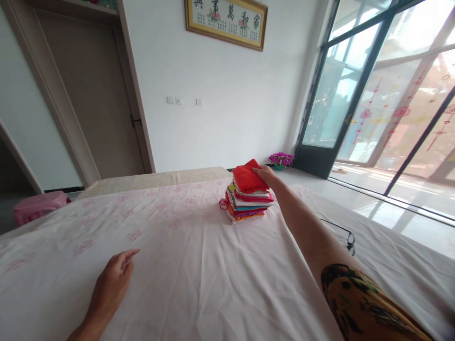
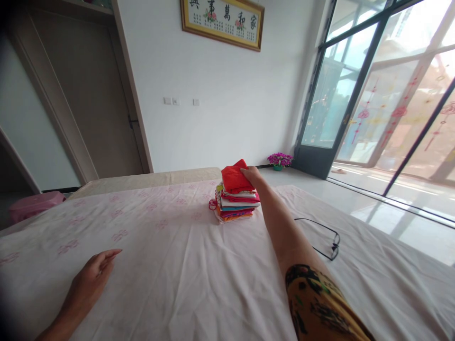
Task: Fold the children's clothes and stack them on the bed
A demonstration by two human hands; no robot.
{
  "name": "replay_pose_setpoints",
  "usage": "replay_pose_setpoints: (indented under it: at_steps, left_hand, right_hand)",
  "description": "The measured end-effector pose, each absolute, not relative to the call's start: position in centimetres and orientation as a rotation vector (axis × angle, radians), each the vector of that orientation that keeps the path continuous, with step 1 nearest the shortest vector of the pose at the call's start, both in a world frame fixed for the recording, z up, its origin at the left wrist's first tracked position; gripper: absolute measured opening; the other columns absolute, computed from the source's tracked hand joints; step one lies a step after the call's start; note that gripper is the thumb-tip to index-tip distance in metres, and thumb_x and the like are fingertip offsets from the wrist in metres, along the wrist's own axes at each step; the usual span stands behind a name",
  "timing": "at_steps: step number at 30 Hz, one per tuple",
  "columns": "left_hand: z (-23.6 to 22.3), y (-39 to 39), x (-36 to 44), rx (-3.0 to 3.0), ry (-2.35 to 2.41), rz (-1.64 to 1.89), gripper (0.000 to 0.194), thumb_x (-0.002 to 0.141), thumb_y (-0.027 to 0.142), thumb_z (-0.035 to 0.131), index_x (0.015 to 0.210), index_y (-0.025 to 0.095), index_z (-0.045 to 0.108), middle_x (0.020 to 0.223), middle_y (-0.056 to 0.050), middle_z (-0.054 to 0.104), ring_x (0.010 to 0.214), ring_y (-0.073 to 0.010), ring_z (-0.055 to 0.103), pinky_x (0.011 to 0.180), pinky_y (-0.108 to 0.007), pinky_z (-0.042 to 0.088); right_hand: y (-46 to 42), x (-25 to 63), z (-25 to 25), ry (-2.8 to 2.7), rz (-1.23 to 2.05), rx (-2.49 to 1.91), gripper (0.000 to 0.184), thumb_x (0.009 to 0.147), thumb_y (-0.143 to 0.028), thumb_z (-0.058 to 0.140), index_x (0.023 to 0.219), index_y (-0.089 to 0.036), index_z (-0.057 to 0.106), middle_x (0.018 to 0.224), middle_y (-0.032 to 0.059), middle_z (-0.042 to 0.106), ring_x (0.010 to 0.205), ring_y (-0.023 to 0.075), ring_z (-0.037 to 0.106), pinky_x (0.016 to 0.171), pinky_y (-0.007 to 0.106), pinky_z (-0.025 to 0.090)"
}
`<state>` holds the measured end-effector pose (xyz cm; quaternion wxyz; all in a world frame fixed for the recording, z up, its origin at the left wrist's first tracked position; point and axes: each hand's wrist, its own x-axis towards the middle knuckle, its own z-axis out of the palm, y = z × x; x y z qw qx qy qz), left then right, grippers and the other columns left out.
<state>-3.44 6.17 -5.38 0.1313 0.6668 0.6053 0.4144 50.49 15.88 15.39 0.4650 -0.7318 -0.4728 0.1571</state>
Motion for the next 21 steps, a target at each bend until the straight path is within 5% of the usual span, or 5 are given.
replay_pose_setpoints:
  at_steps: [3, 6, 10, 15, 21]
  left_hand:
    - [-5.5, 6.3, -3.4, 1.935, 1.754, 1.189, 0.039, 0.081, 0.04, 0.044, 0.11, 0.023, 0.065, 0.115, -0.008, 0.067, 0.104, -0.0244, 0.067, 0.092, -0.04, 0.054]
    - [-5.5, 6.3, -3.4, 1.951, 1.75, 1.181, 0.039, 0.081, 0.039, 0.044, 0.11, 0.022, 0.065, 0.115, -0.008, 0.067, 0.103, -0.0243, 0.068, 0.09, -0.04, 0.055]
    - [-5.5, 6.2, -3.3, 2.003, 1.76, 1.163, 0.04, 0.082, 0.038, 0.044, 0.111, 0.022, 0.065, 0.116, -0.008, 0.066, 0.104, -0.0243, 0.067, 0.094, -0.041, 0.053]
    - [-5.4, 6.1, -3.1, 2.102, 1.748, 1.119, 0.038, 0.084, 0.038, 0.042, 0.108, 0.023, 0.067, 0.115, -0.006, 0.066, 0.11, -0.0241, 0.063, 0.097, -0.04, 0.05]
    - [-5.4, 6.0, -3.1, 2.136, 1.728, 1.079, 0.034, 0.085, 0.038, 0.043, 0.104, 0.025, 0.067, 0.114, -0.004, 0.066, 0.112, -0.024, 0.061, 0.101, -0.04, 0.047]
  right_hand:
    - [16.0, 50.6, 15.7, -1.2, 0.278, -1.935, 0.04, 0.084, -0.039, 0.065, 0.109, -0.007, 0.068, 0.106, 0.0198, 0.069, 0.105, 0.0323, 0.062, 0.092, 0.041, 0.047]
    - [15.8, 49.7, 16.0, -1.311, -0.085, -2.11, 0.06, 0.089, -0.048, 0.056, 0.136, -0.012, 0.051, 0.136, 0.0223, 0.053, 0.127, 0.0361, 0.047, 0.105, 0.05, 0.035]
    - [15.9, 48.2, 15.5, -1.59, -0.415, -2.137, 0.064, 0.096, -0.052, 0.038, 0.153, -0.024, 0.028, 0.16, 0.0128, 0.024, 0.144, 0.0338, 0.019, 0.113, 0.056, 0.019]
    - [17.3, 46.7, 13.2, -2.032, -0.083, -2.084, 0.049, 0.1, -0.047, 0.031, 0.143, -0.03, 0.045, 0.148, 0.0075, 0.046, 0.137, 0.0283, 0.034, 0.111, 0.046, 0.027]
    - [18.9, 45.4, 11.6, -1.895, -0.064, -2.135, 0.055, 0.1, -0.057, 0.023, 0.135, -0.03, 0.055, 0.143, 0.0074, 0.052, 0.133, 0.0305, 0.038, 0.106, 0.049, 0.031]
